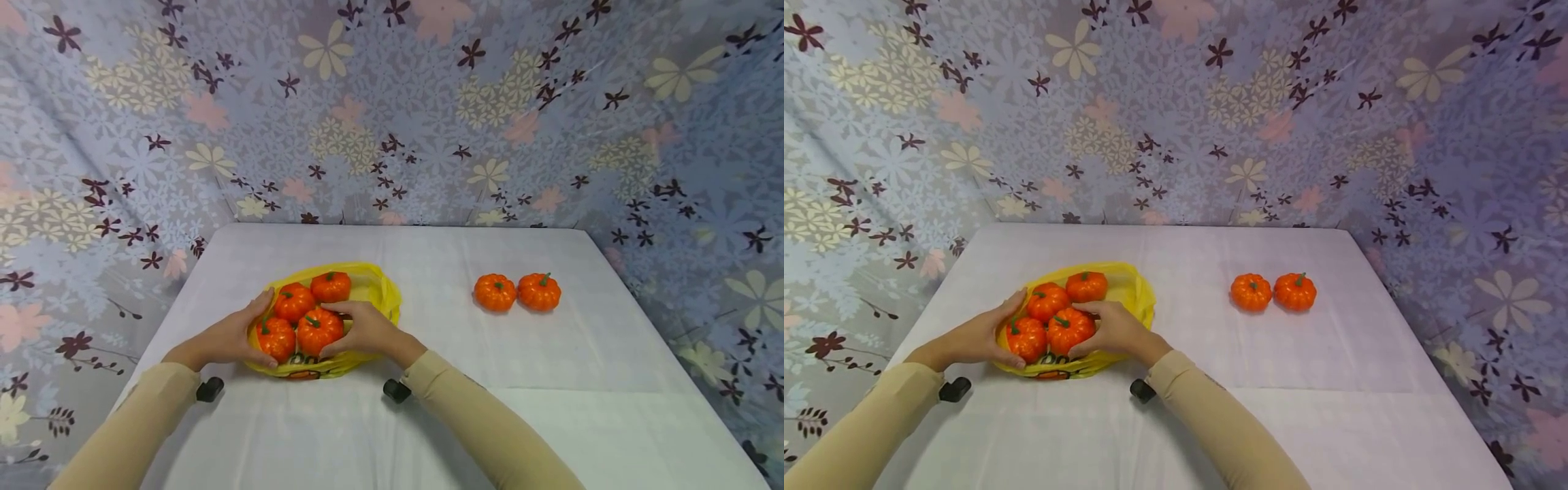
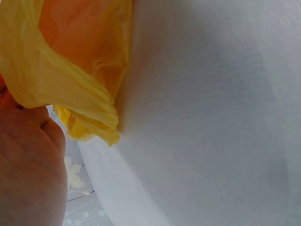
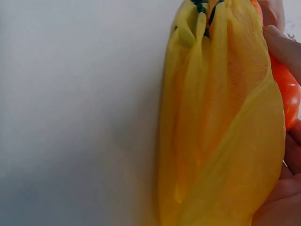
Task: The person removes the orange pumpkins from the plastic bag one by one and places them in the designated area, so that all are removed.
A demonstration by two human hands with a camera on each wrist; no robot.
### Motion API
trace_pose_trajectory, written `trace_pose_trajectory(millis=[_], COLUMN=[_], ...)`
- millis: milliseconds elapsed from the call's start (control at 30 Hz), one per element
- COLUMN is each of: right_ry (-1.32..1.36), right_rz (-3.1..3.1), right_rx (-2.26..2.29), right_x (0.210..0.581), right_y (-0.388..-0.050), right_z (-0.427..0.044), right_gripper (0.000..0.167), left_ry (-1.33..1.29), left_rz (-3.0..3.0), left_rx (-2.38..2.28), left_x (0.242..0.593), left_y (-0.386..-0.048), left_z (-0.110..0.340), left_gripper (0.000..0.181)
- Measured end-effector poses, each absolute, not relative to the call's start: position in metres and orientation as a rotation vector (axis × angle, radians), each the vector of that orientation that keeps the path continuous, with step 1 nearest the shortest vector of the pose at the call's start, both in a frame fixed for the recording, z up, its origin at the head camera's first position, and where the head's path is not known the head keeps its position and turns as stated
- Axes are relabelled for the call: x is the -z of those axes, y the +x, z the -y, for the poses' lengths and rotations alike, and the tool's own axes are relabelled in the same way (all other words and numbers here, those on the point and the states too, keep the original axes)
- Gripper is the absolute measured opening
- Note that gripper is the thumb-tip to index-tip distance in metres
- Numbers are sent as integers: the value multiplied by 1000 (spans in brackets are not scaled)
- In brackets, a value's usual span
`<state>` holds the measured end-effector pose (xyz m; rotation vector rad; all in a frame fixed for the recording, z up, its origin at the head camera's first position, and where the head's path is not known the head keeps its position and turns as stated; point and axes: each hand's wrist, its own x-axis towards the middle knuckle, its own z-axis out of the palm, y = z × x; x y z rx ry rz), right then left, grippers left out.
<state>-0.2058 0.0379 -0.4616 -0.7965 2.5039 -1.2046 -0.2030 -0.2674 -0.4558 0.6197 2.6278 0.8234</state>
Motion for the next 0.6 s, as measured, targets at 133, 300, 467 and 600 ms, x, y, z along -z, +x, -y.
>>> trace_pose_trajectory(millis=[133,300,467,600], right_ry=[-724,-694,-680,-606], right_rz=[-2518,-2517,-2546,-2596], right_rx=[1298,1453,1531,1558], right_x=[456,450,446,441], right_y=[-206,-210,-216,-221], right_z=[-43,-57,-73,-85], right_gripper=[87,85,84,83], left_ry=[623,600,598,614], left_rz=[-2624,-2620,-2620,-2635], left_rx=[-825,-814,-809,-802], left_x=[456,455,456,458], left_y=[-201,-202,-203,-204], left_z=[266,265,265,266], left_gripper=[137,137,138,139])
